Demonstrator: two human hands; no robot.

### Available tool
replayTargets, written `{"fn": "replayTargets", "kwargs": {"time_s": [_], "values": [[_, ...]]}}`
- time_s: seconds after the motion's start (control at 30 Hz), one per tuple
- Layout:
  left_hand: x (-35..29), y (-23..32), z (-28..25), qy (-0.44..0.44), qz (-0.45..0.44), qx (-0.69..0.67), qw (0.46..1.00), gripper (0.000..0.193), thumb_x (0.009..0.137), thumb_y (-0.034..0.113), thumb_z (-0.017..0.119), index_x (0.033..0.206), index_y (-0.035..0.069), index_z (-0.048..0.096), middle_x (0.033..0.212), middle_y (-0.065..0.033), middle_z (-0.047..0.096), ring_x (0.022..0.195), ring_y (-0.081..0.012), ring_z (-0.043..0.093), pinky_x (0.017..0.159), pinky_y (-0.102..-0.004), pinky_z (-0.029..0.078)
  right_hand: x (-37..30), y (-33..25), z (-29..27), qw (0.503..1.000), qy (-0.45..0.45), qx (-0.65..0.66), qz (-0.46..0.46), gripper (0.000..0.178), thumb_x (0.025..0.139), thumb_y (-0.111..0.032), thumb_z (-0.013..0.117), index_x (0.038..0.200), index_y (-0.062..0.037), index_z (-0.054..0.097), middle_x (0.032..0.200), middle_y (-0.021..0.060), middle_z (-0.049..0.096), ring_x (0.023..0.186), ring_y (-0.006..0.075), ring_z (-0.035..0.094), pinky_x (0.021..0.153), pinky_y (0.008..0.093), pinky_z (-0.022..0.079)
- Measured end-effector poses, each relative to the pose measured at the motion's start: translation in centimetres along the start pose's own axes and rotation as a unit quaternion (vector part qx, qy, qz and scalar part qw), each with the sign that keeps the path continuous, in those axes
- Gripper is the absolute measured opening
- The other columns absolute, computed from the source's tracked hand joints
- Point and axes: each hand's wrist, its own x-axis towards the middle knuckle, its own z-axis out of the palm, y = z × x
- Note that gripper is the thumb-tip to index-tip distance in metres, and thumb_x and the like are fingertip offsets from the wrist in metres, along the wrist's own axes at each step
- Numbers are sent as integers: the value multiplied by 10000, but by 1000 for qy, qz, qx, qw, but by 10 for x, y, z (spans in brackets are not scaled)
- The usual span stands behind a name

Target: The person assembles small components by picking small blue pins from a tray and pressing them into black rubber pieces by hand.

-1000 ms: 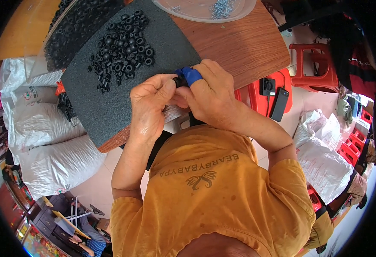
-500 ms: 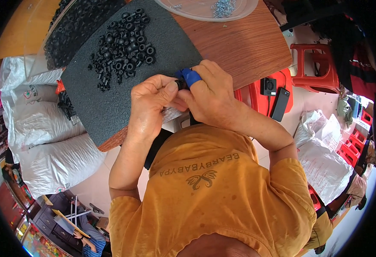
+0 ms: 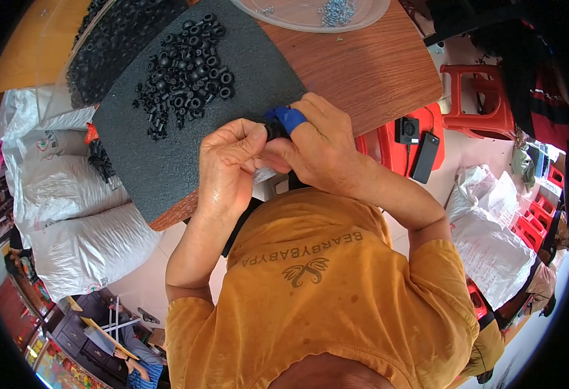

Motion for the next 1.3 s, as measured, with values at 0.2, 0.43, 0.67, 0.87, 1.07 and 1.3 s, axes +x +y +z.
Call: {"fn": "replayTargets", "kwargs": {"time_s": [0.2, 0.43, 0.67, 0.87, 1.07, 1.3], "values": [[-1, -2, 5, 8, -23, -57, 998, 132, 876, 81, 568, 822, -40, 563, 734, -136, 620, 635, -236, 649, 580, -337, 559, -1, 1, 0, 1000, 8, 15, 3, 278, 564, -101, 714, 648, -18, 462, 689, 140, 448, 618, 299, 473, 511, 392, 392], [-4, 5, 1, -6, -27, 79, 997, 128, 873, 65, 567, 825, -53, 569, 718, -155, 631, 568, -221, 639, 539, -279, 526, -1, 4, -3, 999, -1, 42, -8, 271, 551, -82, 707, 651, -14, 465, 672, 127, 438, 607, 282, 471, 503, 382, 388], [-6, -3, 7, 18, -13, 64, 998, 155, 877, 93, 563, 827, -54, 574, 703, -160, 630, 496, -197, 596, 490, -263, 500, -2, 6, -2, 999, 4, 24, -30, 269, 559, -91, 702, 619, -28, 447, 657, 126, 436, 604, 283, 472, 498, 386, 388], [-8, -6, 9, 41, 26, 95, 994, 154, 869, 96, 570, 826, -52, 574, 673, -136, 615, 481, -172, 574, 467, -243, 473, -2, 2, 2, 999, -13, 26, 21, 266, 548, -76, 694, 600, -35, 436, 662, 134, 448, 600, 290, 477, 494, 397, 394], [-6, -12, 8, 42, 59, 80, 994, 154, 868, 93, 584, 822, -54, 570, 665, -127, 610, 469, -165, 564, 451, -237, 465, 0, 5, 5, 1000, 6, 23, -11, 279, 508, -64, 680, 573, -50, 409, 619, 113, 426, 563, 270, 460, 461, 375, 373], [-3, -10, 8, 38, 60, 53, 996, 158, 877, 98, 580, 815, -47, 565, 667, -130, 613, 464, -170, 568, 427, -246, 467, 6, 8, 8, 998, 33, 6, -56, 286, 469, -76, 671, 563, -63, 402, 604, 91, 393, 549, 252, 436, 456, 366, 351]]}}
